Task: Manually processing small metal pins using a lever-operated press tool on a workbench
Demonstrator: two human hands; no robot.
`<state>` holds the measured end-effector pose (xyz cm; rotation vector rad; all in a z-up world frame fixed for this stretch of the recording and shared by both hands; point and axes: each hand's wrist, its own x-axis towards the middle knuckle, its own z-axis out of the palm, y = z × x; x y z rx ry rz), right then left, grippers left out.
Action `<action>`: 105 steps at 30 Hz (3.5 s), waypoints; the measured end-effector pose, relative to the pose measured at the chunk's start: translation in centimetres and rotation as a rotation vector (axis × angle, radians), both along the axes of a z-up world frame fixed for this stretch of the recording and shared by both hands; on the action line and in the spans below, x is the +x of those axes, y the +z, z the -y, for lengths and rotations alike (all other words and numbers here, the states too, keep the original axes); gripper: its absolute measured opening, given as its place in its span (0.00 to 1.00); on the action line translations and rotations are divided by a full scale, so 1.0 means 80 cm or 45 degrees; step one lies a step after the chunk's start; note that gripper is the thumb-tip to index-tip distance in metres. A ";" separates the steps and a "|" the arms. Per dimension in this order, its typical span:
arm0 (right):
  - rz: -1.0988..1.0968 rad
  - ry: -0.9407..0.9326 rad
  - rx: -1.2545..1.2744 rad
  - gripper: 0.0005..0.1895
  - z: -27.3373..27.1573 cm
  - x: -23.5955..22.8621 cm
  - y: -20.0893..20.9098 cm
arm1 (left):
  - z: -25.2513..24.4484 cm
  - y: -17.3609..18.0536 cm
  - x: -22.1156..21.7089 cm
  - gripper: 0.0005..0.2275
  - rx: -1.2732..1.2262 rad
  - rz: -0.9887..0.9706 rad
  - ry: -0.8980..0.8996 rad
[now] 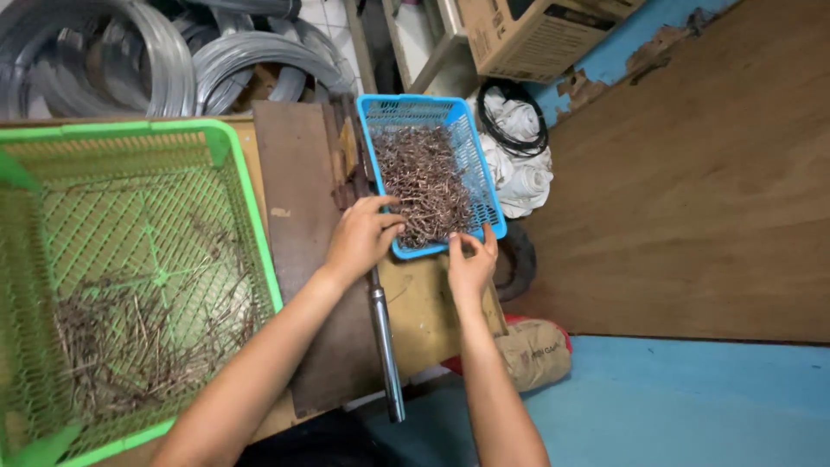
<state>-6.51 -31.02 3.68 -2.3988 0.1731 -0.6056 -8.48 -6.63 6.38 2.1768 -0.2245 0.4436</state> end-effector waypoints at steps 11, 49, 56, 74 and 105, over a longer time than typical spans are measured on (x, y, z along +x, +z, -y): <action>0.228 0.578 0.140 0.03 -0.174 -0.053 0.039 | -0.174 -0.004 -0.184 0.07 -0.305 -0.025 0.300; -0.677 1.498 0.535 0.07 -0.388 -0.129 -0.014 | -0.292 -0.044 -0.274 0.06 -0.651 -0.170 0.635; -0.644 1.435 0.451 0.08 -0.341 -0.107 0.029 | -0.258 -0.024 -0.240 0.05 -0.832 -0.180 0.410; -0.463 1.058 0.188 0.08 -0.209 -0.074 0.066 | -0.162 -0.060 -0.134 0.07 -0.747 -0.431 0.220; -0.514 0.634 -0.022 0.13 -0.098 -0.067 0.122 | -0.127 -0.236 0.155 0.07 -0.407 -0.355 0.706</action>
